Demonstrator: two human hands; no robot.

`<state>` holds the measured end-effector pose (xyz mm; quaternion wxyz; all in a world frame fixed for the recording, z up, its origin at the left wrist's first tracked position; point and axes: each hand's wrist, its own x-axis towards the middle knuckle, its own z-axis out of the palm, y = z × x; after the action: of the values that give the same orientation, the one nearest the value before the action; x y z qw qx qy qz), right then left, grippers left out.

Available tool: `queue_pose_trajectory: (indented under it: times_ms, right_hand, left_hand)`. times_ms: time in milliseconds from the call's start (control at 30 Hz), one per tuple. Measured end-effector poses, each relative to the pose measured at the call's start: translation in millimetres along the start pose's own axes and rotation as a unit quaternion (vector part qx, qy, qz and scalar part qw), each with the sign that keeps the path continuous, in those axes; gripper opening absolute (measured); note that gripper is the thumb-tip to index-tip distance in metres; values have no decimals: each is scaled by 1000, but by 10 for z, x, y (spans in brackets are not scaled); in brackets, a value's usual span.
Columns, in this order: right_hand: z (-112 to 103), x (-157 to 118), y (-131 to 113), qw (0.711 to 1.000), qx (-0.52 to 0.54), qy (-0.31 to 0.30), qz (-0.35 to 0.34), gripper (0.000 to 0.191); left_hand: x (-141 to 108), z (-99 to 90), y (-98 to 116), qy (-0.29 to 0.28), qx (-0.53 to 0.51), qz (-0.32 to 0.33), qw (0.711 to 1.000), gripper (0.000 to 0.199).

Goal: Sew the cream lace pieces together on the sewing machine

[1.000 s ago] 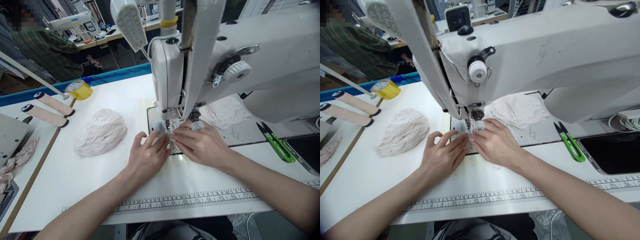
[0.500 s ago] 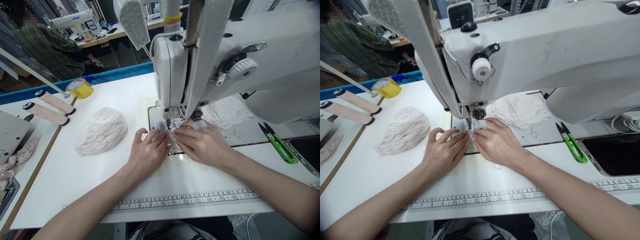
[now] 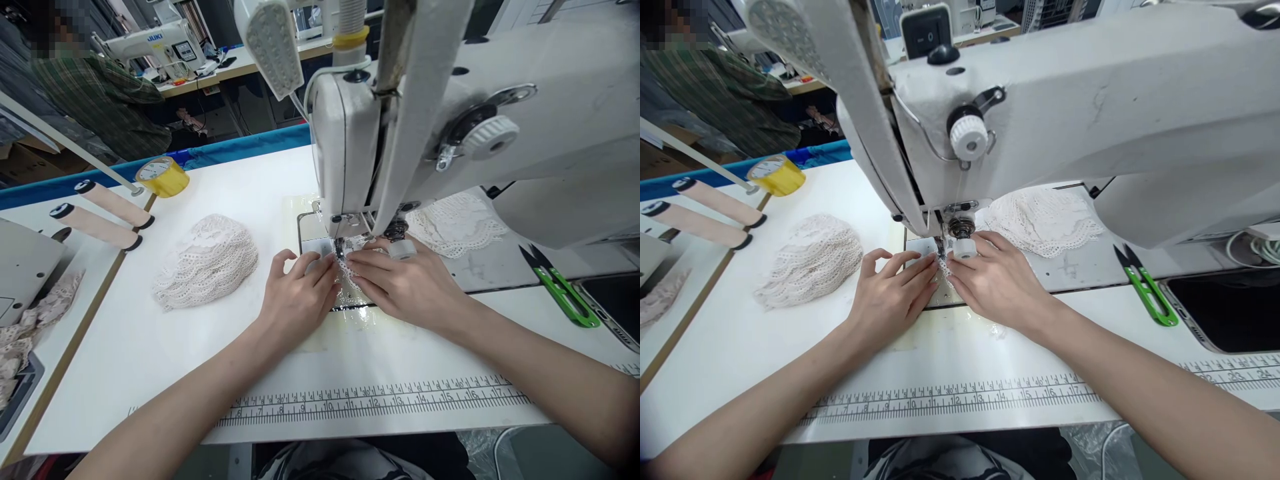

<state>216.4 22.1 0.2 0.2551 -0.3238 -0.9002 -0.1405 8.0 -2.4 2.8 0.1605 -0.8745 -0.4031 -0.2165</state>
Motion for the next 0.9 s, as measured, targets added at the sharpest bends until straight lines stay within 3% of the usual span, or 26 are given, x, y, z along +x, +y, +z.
queue_pose_trajectory:
  times_ms: [667,900]
  right_hand:
    - [24,15,16,999,-32,-33,29,24]
    - [34,34,59,999,-31,-11,20,30]
  left_hand:
    - [13,51,-44,-9,-9,-21,1000,22]
    - [3,2,38,14,-1,-10,1000,24]
